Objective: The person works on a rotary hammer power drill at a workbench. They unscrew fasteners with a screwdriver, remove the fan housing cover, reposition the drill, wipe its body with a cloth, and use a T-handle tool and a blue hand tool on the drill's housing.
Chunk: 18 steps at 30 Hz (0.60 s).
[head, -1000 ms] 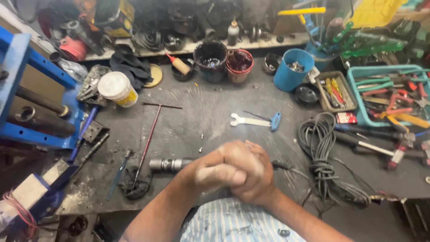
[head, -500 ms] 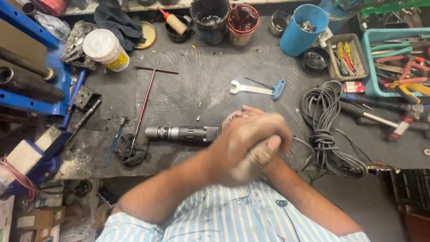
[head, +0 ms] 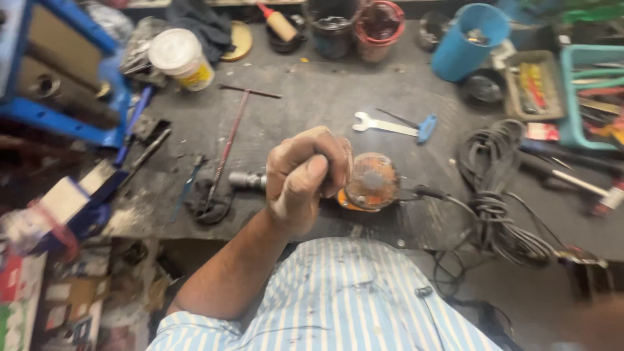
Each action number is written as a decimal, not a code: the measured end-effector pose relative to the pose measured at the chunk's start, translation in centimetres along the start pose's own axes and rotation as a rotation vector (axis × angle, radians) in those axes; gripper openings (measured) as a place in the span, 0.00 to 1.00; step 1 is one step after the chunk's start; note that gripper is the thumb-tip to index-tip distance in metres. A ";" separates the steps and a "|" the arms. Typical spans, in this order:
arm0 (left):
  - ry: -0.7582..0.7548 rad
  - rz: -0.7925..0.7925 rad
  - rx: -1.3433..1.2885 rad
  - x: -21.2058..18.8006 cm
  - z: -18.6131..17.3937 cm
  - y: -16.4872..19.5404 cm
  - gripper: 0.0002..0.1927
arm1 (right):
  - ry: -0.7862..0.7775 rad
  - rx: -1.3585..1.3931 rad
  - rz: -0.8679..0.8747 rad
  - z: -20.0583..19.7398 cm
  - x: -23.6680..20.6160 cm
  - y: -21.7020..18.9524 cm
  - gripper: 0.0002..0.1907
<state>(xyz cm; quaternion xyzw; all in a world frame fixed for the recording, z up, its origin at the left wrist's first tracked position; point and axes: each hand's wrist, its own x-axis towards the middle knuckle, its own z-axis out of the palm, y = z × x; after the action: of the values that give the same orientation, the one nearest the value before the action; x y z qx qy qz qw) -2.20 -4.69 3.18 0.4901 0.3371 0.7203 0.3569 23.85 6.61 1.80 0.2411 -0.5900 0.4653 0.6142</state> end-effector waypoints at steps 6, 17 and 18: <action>0.107 0.029 0.663 -1.9 -4.7 0.2 0.13 | -0.027 -0.127 0.153 -1.8 -2.6 0.8 0.21; 0.339 -0.230 0.649 -5.0 -9.7 -1.9 0.15 | 0.135 -0.422 0.535 -4.6 -7.7 5.3 0.14; 0.351 -0.253 0.615 -5.1 -10.1 -2.2 0.14 | 0.139 -0.431 0.541 -4.5 -7.9 5.9 0.14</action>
<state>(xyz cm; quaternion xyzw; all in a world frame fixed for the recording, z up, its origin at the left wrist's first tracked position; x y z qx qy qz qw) -9.96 -9.24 -3.95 0.3981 0.6515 0.6086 0.2160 22.11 10.82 -8.02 -0.0914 -0.6739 0.4914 0.5440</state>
